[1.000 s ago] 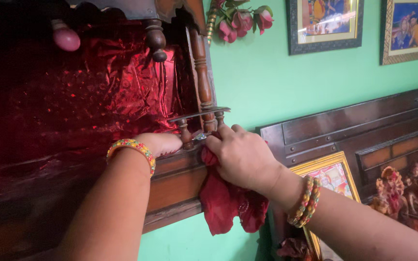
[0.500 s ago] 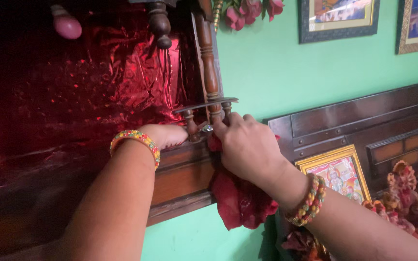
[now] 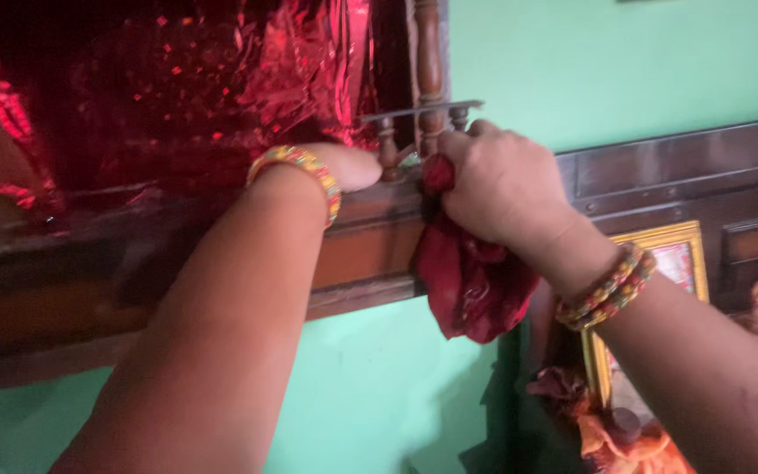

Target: The person wipes a wooden shrine using a red cloth, cleaning the inner surfaces, the pillars, and the exterior drawer.

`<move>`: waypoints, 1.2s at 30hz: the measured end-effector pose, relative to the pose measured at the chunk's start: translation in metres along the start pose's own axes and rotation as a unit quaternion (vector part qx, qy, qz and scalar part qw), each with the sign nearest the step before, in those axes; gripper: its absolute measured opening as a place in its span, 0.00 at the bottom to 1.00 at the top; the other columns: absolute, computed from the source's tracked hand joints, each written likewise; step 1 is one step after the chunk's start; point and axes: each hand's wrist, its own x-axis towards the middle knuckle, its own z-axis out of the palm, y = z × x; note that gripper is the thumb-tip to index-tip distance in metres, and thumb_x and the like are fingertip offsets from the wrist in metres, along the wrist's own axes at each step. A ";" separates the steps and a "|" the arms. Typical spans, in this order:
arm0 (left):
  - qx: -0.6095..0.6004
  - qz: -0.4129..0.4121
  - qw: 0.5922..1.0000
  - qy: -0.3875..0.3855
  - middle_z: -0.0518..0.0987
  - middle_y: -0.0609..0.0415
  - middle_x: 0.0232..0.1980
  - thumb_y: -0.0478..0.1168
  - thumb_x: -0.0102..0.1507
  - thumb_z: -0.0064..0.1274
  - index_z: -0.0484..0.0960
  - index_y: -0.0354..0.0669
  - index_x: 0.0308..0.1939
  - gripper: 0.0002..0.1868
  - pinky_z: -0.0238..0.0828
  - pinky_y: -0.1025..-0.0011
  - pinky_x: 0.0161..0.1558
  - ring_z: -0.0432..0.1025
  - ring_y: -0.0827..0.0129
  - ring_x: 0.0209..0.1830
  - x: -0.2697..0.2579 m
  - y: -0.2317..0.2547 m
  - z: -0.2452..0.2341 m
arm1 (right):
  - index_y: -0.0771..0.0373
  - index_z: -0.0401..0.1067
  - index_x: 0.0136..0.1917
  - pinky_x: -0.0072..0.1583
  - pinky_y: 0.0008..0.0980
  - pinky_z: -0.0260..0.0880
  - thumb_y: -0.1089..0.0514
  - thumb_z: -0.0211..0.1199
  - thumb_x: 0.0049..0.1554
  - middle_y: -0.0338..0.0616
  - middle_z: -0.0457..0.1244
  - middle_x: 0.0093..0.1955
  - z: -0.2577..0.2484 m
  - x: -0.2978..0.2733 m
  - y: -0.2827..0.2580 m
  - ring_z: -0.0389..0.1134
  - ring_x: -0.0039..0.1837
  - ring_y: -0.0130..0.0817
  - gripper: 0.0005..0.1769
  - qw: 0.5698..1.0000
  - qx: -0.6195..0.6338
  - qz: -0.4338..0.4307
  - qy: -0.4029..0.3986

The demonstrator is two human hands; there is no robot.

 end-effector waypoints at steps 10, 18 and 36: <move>-0.040 -0.075 0.996 0.017 0.65 0.44 0.94 0.72 0.79 0.35 0.65 0.46 0.92 0.47 0.59 0.49 0.89 0.62 0.48 0.93 -0.148 0.044 -0.061 | 0.54 0.81 0.67 0.62 0.60 0.81 0.51 0.77 0.61 0.55 0.72 0.65 0.021 -0.032 -0.002 0.76 0.67 0.62 0.22 0.994 0.007 -0.010 0.107; -0.082 -0.133 0.988 0.017 0.47 0.52 1.04 0.84 0.77 0.29 0.48 0.53 1.01 0.59 0.66 0.51 0.86 0.47 0.51 1.02 -0.263 0.040 -0.044 | 0.60 0.74 0.81 0.65 0.59 0.80 0.54 0.83 0.46 0.67 0.64 0.81 0.051 -0.085 -0.012 0.70 0.72 0.71 0.50 0.978 0.059 -0.070 0.187; -0.133 -0.090 0.981 0.109 0.64 0.48 0.96 0.79 0.76 0.36 0.65 0.47 0.94 0.53 0.63 0.54 0.87 0.62 0.50 0.94 -0.285 0.024 -0.023 | 0.55 0.81 0.66 0.57 0.54 0.81 0.57 0.75 0.49 0.48 0.70 0.66 0.071 -0.091 -0.087 0.73 0.60 0.56 0.30 0.958 0.082 -0.248 0.115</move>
